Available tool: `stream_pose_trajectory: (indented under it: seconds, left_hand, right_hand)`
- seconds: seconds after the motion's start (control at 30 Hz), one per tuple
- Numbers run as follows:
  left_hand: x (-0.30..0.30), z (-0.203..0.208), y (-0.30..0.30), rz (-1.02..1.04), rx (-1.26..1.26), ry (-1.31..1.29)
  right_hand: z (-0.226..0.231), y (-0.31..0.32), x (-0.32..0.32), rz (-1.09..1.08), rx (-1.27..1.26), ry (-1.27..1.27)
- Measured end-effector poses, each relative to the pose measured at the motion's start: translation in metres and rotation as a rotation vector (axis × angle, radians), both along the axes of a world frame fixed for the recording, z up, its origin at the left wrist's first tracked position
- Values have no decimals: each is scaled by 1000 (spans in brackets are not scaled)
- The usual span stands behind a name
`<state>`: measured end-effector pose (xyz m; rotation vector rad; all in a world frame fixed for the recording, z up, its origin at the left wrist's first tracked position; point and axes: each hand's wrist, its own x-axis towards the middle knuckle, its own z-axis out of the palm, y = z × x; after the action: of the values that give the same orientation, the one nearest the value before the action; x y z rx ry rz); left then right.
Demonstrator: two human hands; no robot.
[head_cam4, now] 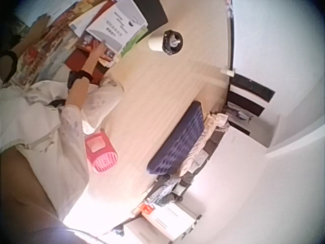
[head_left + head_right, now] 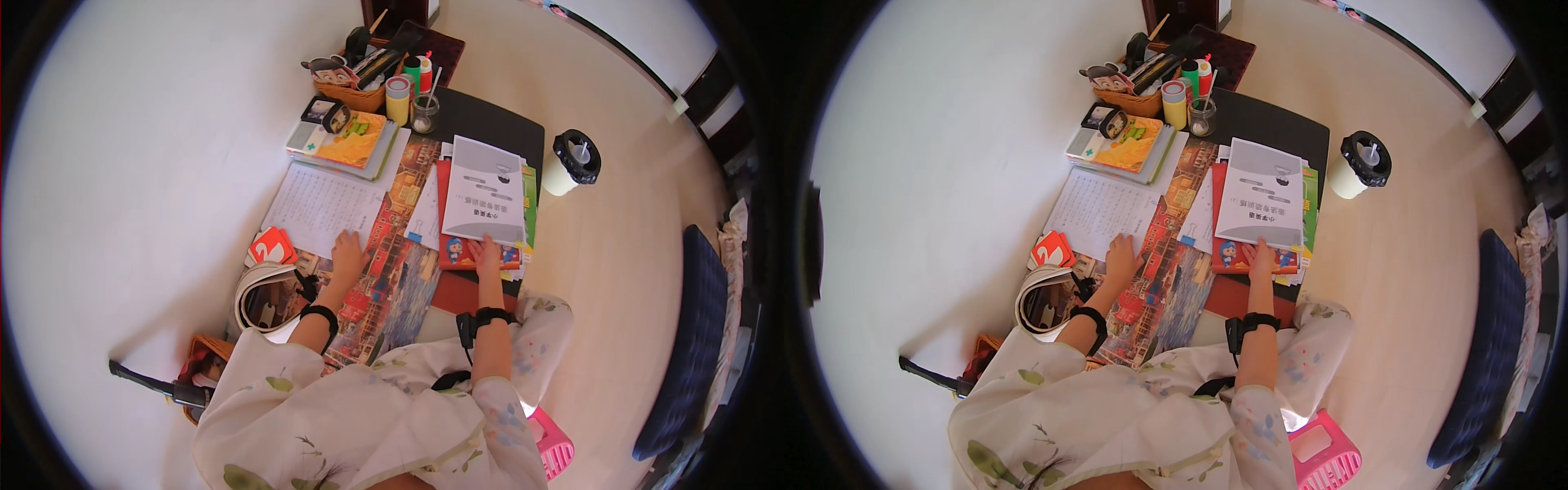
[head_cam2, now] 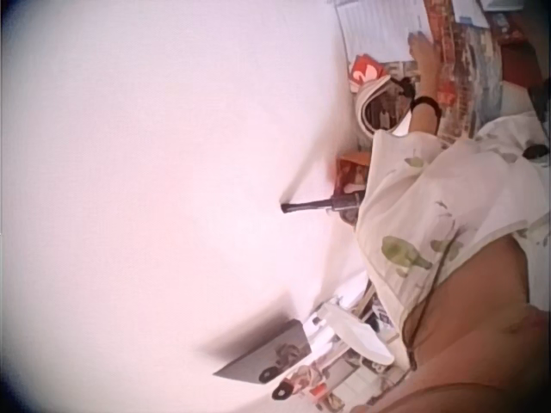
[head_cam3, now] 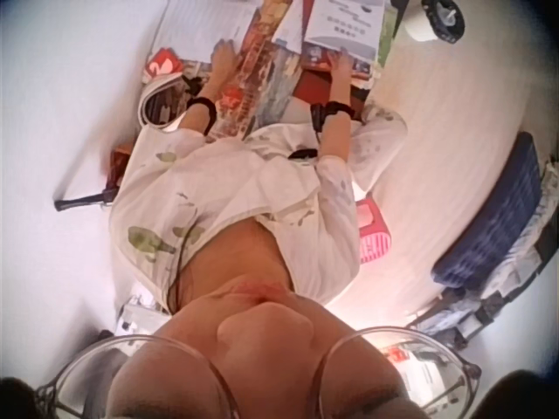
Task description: The person is organizing various books, documents, and papers on a small table.
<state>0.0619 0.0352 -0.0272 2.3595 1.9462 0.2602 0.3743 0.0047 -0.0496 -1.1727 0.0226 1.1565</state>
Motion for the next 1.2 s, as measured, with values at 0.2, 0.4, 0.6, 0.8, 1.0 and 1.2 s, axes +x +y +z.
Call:
stream_pose_trajectory:
  seconds: [0.2,0.4,0.6,0.8,1.0,1.2]
  left_hand:
    - [1,-11,1,-20,46,118]
    - [5,-29,-7,10,92,354]
    - [10,-23,-7,4,-30,304]
    - [8,-30,-8,14,65,392]
    - [9,-33,-5,26,52,429]
    - [10,-32,-4,38,40,389]
  right_hand:
    - [-2,-1,2,-1,21,-9]
    - [2,2,-5,-15,-16,-54]
    - [12,-3,-6,-41,-72,-73]
    - [12,-4,-7,-22,-48,-91]
    - [13,-4,-6,-16,-18,-99]
    - [11,-4,-6,-4,-26,-92]
